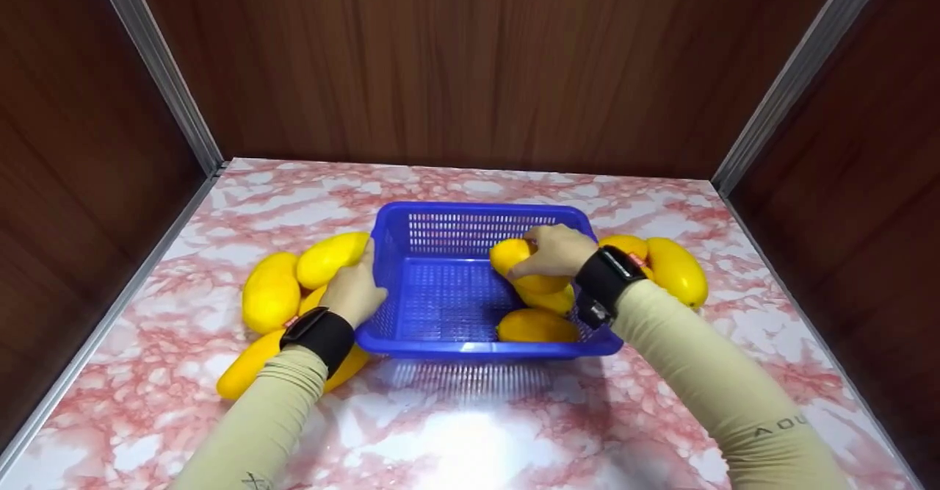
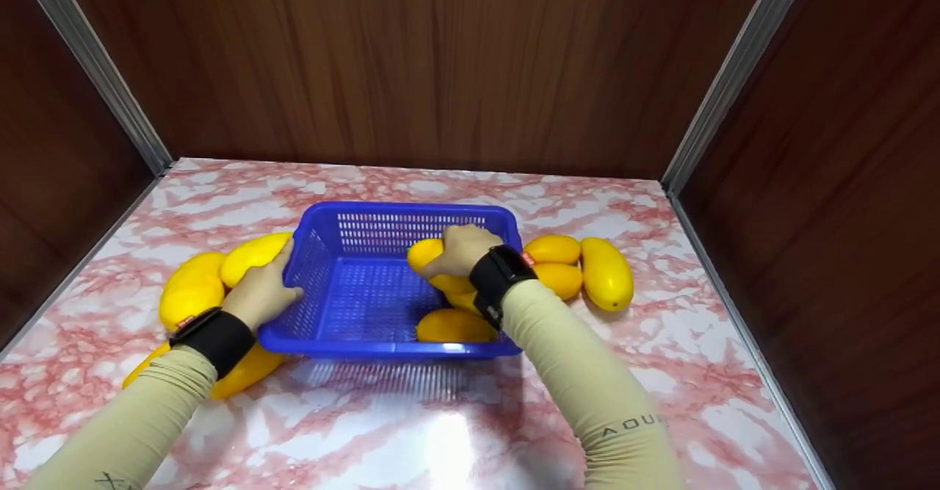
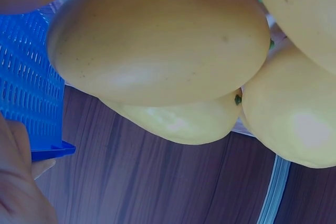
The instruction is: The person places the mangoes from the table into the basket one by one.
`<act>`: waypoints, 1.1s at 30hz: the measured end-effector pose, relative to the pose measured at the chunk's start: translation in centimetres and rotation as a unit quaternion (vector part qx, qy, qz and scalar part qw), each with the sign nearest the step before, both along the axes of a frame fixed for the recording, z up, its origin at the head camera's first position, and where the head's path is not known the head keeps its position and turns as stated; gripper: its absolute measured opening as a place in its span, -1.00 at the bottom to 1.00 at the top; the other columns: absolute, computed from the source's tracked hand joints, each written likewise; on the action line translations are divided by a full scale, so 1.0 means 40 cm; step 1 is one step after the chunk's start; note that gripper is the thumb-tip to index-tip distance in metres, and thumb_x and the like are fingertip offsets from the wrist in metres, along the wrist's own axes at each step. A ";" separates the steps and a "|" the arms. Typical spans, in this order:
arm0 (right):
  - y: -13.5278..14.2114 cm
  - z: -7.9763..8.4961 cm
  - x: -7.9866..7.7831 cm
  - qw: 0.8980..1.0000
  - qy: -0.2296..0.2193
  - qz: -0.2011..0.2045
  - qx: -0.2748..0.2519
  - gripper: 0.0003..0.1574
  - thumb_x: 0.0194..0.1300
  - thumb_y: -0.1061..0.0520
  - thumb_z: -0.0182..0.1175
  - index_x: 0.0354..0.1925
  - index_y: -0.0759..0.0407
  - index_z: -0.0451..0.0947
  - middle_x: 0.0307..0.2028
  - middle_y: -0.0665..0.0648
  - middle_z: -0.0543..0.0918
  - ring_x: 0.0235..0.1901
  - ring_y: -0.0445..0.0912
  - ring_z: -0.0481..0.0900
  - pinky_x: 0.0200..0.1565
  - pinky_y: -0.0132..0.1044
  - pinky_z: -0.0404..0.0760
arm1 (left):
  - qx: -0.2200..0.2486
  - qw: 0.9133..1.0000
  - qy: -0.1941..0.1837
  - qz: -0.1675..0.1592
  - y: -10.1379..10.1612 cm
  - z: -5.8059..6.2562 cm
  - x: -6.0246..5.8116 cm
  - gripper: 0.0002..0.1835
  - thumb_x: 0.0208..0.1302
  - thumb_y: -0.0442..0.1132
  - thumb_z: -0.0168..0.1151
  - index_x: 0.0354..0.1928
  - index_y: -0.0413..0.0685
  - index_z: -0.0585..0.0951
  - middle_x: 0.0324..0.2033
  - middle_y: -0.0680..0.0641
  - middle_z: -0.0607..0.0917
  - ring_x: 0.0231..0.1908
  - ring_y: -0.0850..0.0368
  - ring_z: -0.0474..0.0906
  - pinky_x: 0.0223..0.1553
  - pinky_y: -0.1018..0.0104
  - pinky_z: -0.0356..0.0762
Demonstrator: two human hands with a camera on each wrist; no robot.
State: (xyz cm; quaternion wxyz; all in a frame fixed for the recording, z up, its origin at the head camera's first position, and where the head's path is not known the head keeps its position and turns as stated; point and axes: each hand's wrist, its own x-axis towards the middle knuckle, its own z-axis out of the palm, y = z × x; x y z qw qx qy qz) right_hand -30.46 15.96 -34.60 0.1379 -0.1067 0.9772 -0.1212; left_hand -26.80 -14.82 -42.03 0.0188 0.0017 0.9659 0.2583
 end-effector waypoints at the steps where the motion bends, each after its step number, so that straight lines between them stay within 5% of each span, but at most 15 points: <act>1: -0.007 -0.004 0.001 1.000 0.002 0.000 -0.001 0.12 -0.03 -0.41 0.38 0.34 0.18 0.42 0.20 0.27 0.59 0.05 0.10 0.56 0.12 0.01 0.55 | 0.001 1.000 -0.002 -0.001 0.000 0.000 0.000 -0.05 0.27 -0.25 0.23 0.57 -0.17 -0.08 -0.28 -0.38 0.69 -0.29 -0.19 0.67 -0.14 -0.06 0.61; 17: -0.067 -0.093 -0.002 0.998 0.043 0.027 0.029 -0.11 -0.01 -0.47 0.33 0.06 0.12 0.58 -0.29 0.10 0.69 -0.26 0.03 0.59 -0.18 -0.09 0.56 | 0.018 1.000 -0.004 -0.003 0.004 -0.003 -0.001 -0.06 0.29 -0.25 0.21 0.57 -0.16 -0.09 -0.30 -0.34 0.69 -0.39 -0.12 0.64 -0.20 0.00 0.63; 27: -0.084 -0.111 0.002 1.000 0.016 0.026 0.007 -0.10 0.04 -0.43 0.34 0.12 0.16 0.57 -0.14 0.14 0.68 -0.16 0.02 0.56 -0.04 -0.08 0.55 | 0.015 1.000 0.003 0.005 -0.001 -0.006 0.003 -0.07 0.27 -0.26 0.21 0.57 -0.15 -0.06 -0.28 -0.37 0.69 -0.32 -0.17 0.65 -0.17 -0.05 0.62; 33: -0.093 -0.130 0.001 0.999 0.036 0.026 0.010 -0.24 0.04 -0.45 0.34 -0.13 0.14 0.60 -0.28 0.10 0.64 -0.26 0.00 0.53 -0.14 -0.15 0.51 | 0.020 1.000 0.010 0.005 0.000 -0.006 0.003 -0.08 0.25 -0.26 0.20 0.57 -0.15 -0.05 -0.32 -0.35 0.70 -0.37 -0.14 0.64 -0.23 -0.02 0.62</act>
